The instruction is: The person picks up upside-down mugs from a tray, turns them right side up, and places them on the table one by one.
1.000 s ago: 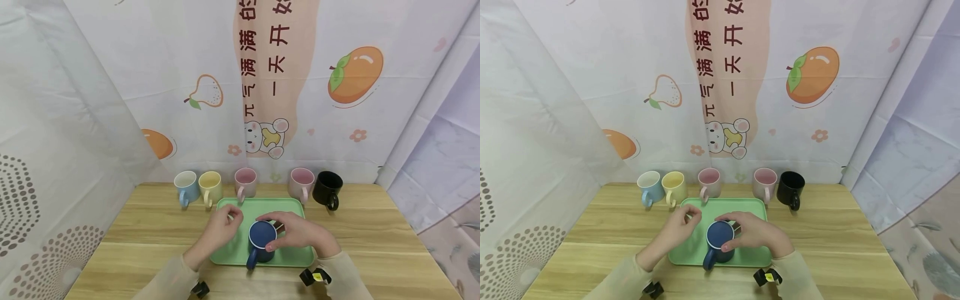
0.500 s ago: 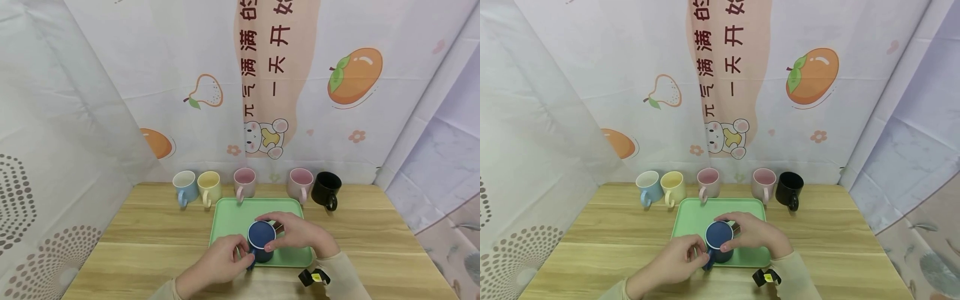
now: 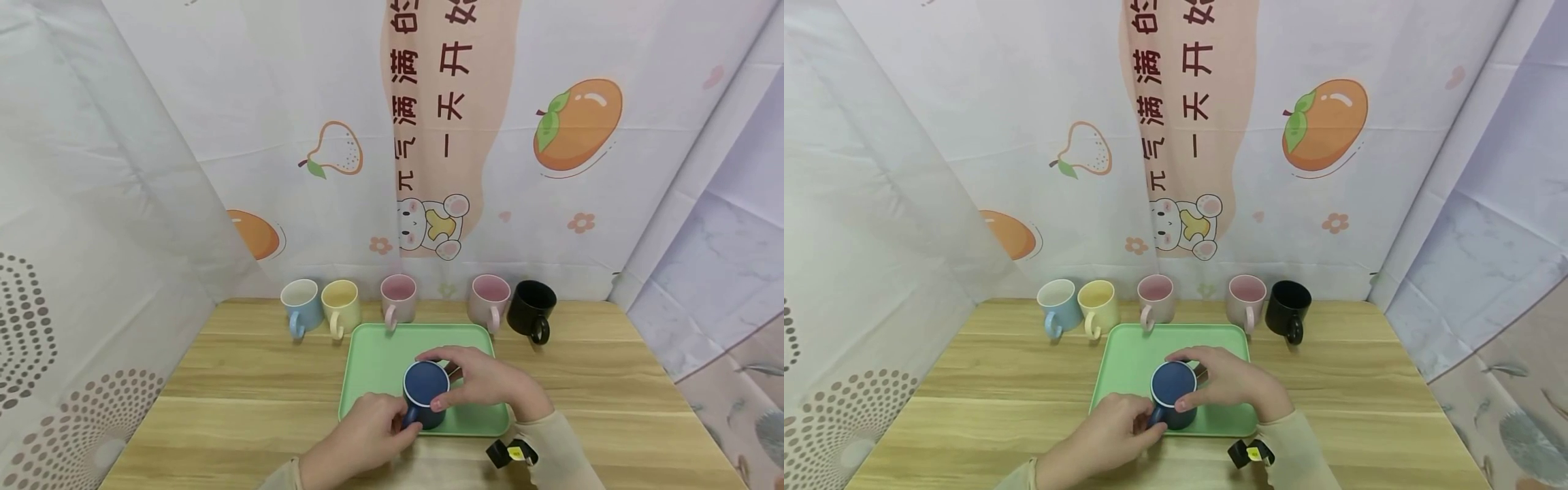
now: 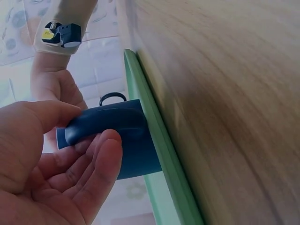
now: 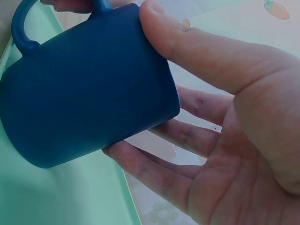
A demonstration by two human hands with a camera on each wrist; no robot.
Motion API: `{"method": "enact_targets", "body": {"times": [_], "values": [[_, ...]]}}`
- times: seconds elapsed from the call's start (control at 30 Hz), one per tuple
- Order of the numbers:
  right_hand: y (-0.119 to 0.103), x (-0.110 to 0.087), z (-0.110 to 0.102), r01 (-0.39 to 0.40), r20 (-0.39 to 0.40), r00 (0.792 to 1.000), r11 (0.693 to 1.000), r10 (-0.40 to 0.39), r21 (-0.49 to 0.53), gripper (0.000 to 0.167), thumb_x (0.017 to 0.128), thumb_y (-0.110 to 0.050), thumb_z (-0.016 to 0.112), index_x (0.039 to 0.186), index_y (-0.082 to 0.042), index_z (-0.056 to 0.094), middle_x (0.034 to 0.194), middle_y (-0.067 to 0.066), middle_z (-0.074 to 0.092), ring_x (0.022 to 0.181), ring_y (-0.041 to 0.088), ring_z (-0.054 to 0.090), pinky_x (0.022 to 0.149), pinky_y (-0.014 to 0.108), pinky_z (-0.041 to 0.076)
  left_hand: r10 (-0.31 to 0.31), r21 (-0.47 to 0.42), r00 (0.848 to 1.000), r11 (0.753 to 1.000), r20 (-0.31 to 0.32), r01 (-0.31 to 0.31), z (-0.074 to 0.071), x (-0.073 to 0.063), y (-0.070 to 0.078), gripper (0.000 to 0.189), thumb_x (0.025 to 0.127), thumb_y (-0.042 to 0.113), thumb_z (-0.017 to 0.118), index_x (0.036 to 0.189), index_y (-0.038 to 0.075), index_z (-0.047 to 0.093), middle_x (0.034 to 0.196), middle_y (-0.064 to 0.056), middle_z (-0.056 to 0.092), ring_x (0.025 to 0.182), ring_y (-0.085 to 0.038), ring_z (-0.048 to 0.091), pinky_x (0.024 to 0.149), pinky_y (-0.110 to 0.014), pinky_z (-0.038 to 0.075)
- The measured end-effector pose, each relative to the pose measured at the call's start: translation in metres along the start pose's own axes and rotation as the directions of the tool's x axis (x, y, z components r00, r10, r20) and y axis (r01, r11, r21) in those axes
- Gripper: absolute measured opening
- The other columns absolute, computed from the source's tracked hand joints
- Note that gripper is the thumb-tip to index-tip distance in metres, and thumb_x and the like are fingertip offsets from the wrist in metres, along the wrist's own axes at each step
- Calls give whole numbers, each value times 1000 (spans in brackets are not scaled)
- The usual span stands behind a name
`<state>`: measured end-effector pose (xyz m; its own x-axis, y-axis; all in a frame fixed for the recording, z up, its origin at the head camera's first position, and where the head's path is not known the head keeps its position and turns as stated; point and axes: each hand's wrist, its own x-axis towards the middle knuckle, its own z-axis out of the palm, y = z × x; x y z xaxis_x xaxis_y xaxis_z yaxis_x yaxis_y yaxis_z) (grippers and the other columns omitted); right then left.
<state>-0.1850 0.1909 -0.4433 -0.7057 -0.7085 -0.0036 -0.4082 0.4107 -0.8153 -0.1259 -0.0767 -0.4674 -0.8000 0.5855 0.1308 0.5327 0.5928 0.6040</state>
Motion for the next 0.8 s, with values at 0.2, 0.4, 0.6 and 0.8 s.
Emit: {"method": "enact_targets", "body": {"times": [0.2,0.4,0.6,0.8], "values": [[0,2,1,-9,-6,1000,1000,9,-22,70,91,-37,92,150,-13,62,144,2,66,118,22,67,99,40,61,-22,38,999,999,-38,23,2,0,3,36,98,22,81,69,21,59,61,18,47,55,4,44,47,-14,34],[2,4,3,-26,-19,999,999,25,-21,71,90,-38,93,148,-13,61,143,2,67,115,23,69,98,40,62,-39,84,998,996,-43,42,-1,-2,8,28,98,19,80,74,18,66,66,16,55,58,2,47,49,-17,37],[3,7,3,-37,-39,999,999,35,-29,73,89,-38,94,147,-11,61,140,4,68,106,15,72,96,41,62,-19,177,997,984,-69,31,-7,-2,5,25,98,17,79,75,16,68,68,12,57,60,1,48,51,-19,39],[1,7,2,-60,-67,996,997,56,-48,72,89,-38,94,147,-9,61,141,7,67,104,17,71,96,40,62,12,241,995,970,-96,12,-12,3,-1,27,98,15,80,74,16,66,66,10,56,59,-1,49,51,-21,39]]}}
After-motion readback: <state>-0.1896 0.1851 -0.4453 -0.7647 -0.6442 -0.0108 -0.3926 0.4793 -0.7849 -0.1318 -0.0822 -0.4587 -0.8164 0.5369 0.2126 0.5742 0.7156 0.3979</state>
